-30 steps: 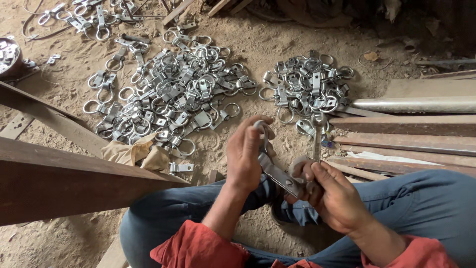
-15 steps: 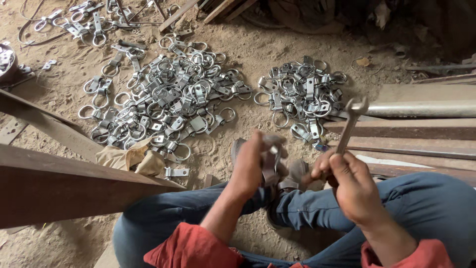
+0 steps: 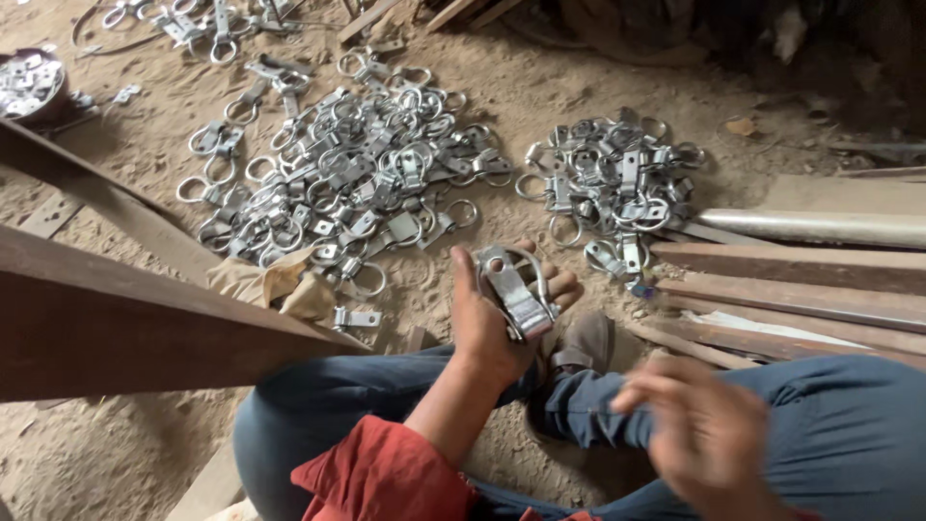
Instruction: The person assembles metal clamps by inserting a bolt through a metal loop and bracket, then using a wrench to tighten a nut onto the bolt while holding the assembly by hand.
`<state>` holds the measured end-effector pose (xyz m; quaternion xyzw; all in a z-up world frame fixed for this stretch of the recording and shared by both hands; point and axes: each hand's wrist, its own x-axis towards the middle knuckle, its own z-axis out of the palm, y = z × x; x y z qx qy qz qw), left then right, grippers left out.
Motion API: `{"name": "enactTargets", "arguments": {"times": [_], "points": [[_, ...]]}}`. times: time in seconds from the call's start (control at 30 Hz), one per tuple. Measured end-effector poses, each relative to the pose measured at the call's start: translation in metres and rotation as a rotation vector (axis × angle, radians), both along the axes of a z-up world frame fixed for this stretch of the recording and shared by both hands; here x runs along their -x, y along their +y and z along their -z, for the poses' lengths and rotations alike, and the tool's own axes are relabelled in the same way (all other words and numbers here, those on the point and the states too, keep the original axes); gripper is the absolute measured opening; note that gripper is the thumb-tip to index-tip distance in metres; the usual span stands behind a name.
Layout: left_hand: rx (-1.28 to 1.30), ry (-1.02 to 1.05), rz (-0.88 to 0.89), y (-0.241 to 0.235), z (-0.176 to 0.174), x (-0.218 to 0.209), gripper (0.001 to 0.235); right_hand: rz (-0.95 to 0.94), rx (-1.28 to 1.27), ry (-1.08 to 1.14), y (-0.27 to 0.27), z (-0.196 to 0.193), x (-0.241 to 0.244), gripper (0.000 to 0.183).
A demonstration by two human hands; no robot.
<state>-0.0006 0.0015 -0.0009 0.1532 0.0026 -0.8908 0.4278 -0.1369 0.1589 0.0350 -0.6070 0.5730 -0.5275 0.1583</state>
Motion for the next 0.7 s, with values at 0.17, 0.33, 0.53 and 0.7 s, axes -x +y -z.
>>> {"name": "enactTargets", "arguments": {"times": [0.17,0.33,0.53,0.7], "points": [[0.003,0.090,0.000,0.002,-0.002,0.001,0.066,-0.013,-0.426,0.371,-0.017,0.016,-0.011,0.019],[0.094,0.082,0.026,0.005,-0.011,-0.007,0.063,-0.029,0.049,0.010,0.007,-0.007,-0.004,0.015],[0.069,0.110,0.032,0.009,-0.019,-0.007,0.066,0.072,-0.162,0.354,0.005,0.012,-0.008,0.010],[0.092,0.141,0.041,0.014,-0.010,-0.005,0.065,0.007,0.100,-0.085,0.006,0.008,-0.006,0.014]]}}
